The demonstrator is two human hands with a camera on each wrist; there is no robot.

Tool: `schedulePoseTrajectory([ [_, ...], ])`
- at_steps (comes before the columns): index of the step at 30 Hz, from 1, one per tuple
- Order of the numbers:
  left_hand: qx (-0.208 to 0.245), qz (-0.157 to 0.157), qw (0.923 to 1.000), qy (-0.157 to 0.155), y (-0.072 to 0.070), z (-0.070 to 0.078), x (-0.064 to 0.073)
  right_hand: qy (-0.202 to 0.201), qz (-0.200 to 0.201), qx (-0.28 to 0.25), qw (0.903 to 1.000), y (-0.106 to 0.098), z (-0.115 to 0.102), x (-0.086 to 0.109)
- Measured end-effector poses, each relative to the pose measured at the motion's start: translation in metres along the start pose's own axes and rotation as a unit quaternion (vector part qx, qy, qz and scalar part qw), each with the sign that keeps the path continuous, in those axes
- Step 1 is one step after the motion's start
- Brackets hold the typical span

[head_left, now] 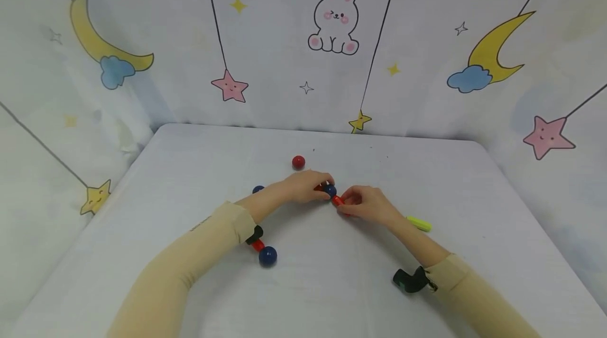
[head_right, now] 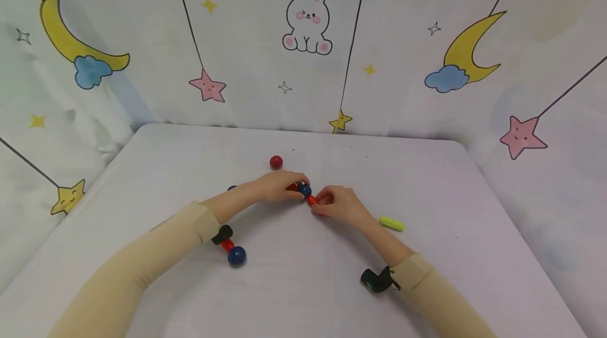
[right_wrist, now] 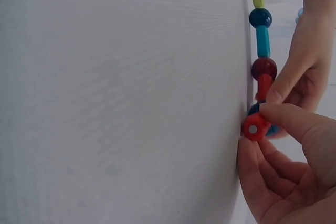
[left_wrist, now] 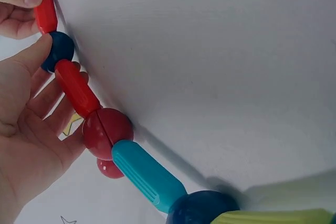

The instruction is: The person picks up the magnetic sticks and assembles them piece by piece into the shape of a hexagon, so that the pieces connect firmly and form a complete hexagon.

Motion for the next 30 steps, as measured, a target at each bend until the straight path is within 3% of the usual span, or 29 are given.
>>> schedulePoseTrajectory([
  [6, -0.049, -0.002, 0.9987, -0.013, -0.005, -0.002, 0.006, -0.008, -0.014, 0.008, 0.9998, 0.001, -0.001, 0.004],
  [12, -0.075, 0.022, 0.9943, 0.073, -0.01, 0.018, 0.002, -0.022, -0.015, 0.0, 0.9997, 0.002, -0.003, 0.005],
  [14, -0.092, 0.021, 0.9916, 0.088, -0.009, 0.022, 0.0, -0.026, -0.013, -0.002, 0.9996, 0.002, -0.003, 0.005],
  [18, -0.108, 0.019, 0.9912, 0.075, -0.003, 0.021, -0.001, -0.026, -0.014, -0.006, 0.9995, 0.004, -0.001, 0.003],
  [23, -0.076, 0.029, 0.9948, 0.06, -0.001, 0.017, 0.003, -0.005, -0.029, -0.015, 0.9994, 0.002, 0.002, 0.0],
  [26, -0.061, 0.032, 0.9959, 0.059, -0.003, 0.014, 0.007, 0.005, -0.03, -0.055, 0.998, -0.006, 0.001, -0.008],
  [30, -0.047, 0.033, 0.9969, 0.053, -0.001, 0.007, 0.011, -0.019, -0.014, -0.117, 0.9929, -0.014, -0.006, -0.035],
])
Point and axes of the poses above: each hand's wrist, its own x-axis away from the middle knuckle, its own y-axis out of the palm, z = x × y, the point moved 8 cm from there along -x, towards the middle knuckle, and after that the axes turned 15 degrees about -x, right-handed, at the moved point
